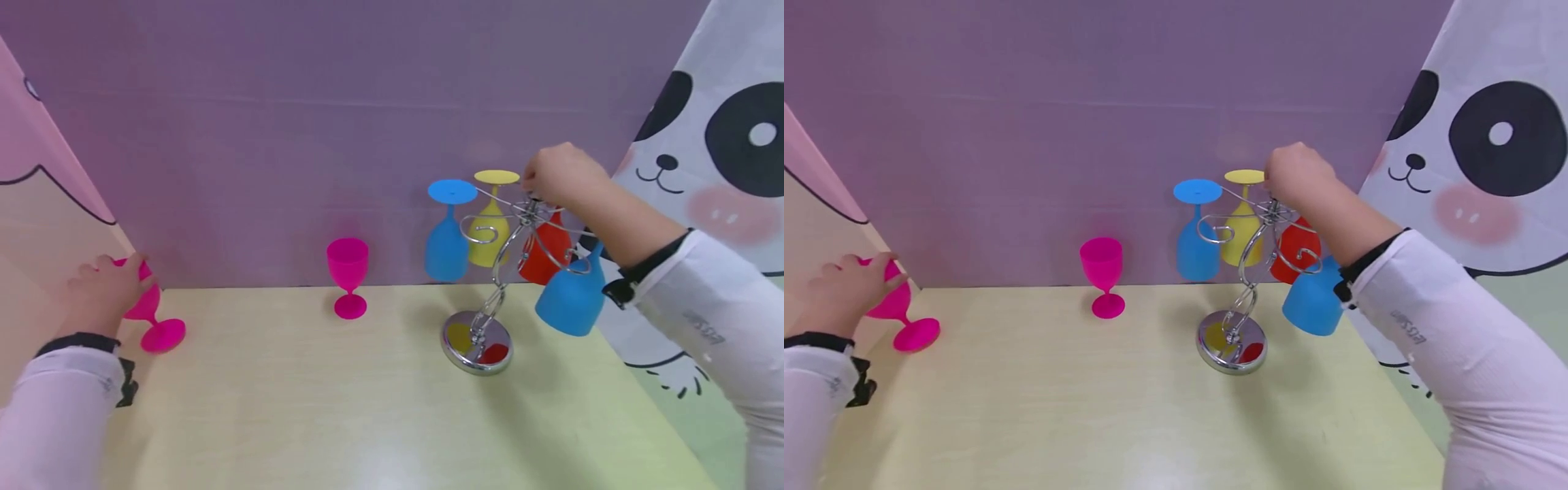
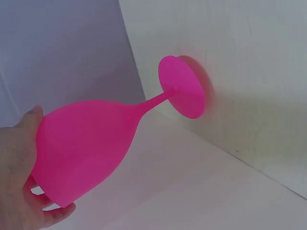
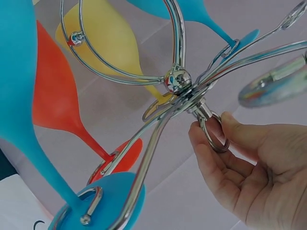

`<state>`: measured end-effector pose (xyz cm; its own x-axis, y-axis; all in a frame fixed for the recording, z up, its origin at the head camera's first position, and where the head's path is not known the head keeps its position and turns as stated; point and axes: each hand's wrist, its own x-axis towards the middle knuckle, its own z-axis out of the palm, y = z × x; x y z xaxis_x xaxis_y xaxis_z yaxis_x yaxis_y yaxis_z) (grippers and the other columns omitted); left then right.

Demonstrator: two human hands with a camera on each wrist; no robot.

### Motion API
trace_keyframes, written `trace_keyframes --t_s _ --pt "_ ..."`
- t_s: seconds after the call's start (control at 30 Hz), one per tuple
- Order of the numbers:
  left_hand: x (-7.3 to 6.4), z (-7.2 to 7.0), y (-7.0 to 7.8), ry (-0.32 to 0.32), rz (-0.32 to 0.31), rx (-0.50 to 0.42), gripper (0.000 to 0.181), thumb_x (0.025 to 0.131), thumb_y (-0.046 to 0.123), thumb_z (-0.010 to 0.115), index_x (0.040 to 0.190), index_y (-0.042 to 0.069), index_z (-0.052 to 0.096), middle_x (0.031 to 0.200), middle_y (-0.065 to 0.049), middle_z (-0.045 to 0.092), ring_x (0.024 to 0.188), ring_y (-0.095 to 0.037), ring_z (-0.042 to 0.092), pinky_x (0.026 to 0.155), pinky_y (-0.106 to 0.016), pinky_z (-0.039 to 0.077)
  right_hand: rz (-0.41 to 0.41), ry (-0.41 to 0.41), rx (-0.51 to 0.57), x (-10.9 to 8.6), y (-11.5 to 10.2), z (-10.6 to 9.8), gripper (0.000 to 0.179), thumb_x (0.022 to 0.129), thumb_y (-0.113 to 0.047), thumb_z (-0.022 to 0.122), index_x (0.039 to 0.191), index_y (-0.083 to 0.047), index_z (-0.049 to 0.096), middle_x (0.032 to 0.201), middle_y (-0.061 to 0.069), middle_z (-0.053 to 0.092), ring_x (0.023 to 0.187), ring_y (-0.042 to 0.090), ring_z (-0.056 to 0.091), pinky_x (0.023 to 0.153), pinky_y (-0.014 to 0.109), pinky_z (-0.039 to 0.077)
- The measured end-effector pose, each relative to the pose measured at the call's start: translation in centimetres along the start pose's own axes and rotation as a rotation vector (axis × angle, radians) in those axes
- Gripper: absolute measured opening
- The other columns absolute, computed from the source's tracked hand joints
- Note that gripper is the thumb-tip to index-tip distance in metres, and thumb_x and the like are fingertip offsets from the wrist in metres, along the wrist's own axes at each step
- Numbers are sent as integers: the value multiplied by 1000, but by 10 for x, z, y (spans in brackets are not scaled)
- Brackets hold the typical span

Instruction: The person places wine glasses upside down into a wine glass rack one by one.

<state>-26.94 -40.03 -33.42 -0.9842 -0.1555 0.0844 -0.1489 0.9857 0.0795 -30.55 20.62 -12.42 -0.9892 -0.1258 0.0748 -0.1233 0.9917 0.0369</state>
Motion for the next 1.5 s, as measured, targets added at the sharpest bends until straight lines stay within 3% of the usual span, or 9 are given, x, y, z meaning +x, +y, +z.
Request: trace_keyframes --t_s 0.2,0.33,0.57,0.73,1.03,1.2,1.3,1.4,1.5 --pt "5 -10 2 41 -22 -43 81 91 41 59 149 6 14 107 -45 26 95 -63 28 72 -72 39 2 14 18 1 0 1 32 97 -16 56 119 5 64 97 21 65 79 29 57 66 36 54" --pt "8 -20 7 88 -30 -83 72 95 42 53 148 8 18 111 -46 23 99 -65 28 73 -74 37 26 13 42 0 3 0 40 99 -26 53 126 3 58 111 26 60 88 35 57 73 42 56" --pt "1 -43 21 167 -21 -135 70 97 52 43 143 3 25 120 -46 23 108 -66 27 82 -77 33 33 16 111 -5 14 -10 70 99 -47 45 149 -2 29 139 34 41 119 51 43 93 60 48" --pt "-4 -60 36 207 -35 -180 70 98 54 37 148 6 23 129 -44 24 118 -64 27 86 -76 33 -4 33 173 -12 16 -15 80 97 -51 46 155 -9 10 152 34 21 136 56 23 99 70 35" --pt "-23 -76 62 231 11 -425 73 98 54 37 153 10 19 140 -41 22 126 -61 25 84 -75 36 -160 181 187 -42 7 -14 82 95 -46 52 157 -18 6 161 21 -9 144 45 -21 98 82 -2" --pt "-36 -71 80 303 119 -639 62 101 40 41 151 6 24 140 -38 31 124 -58 34 92 -71 37 -278 245 290 -70 -7 -3 86 92 -38 61 157 -25 7 163 11 -13 146 34 -26 101 81 4" --pt "-44 -62 92 346 172 -772 56 101 35 44 148 9 30 141 -30 38 125 -49 40 96 -42 48 -359 257 390 -90 -17 6 91 88 -30 67 157 -28 7 164 5 -11 147 26 -25 102 80 10" --pt "-55 -51 106 380 188 -880 53 100 33 47 147 14 32 136 -15 45 118 -27 48 80 -11 43 -470 270 495 -106 -29 15 94 86 -24 71 156 -28 9 164 1 -7 149 19 -20 102 80 12" --pt "-66 -40 125 433 188 -1004 48 100 28 48 145 17 35 121 6 48 103 -7 49 72 -3 39 -589 298 581 -116 -43 25 95 84 -21 74 156 -24 13 164 0 -1 150 16 -14 104 78 14"
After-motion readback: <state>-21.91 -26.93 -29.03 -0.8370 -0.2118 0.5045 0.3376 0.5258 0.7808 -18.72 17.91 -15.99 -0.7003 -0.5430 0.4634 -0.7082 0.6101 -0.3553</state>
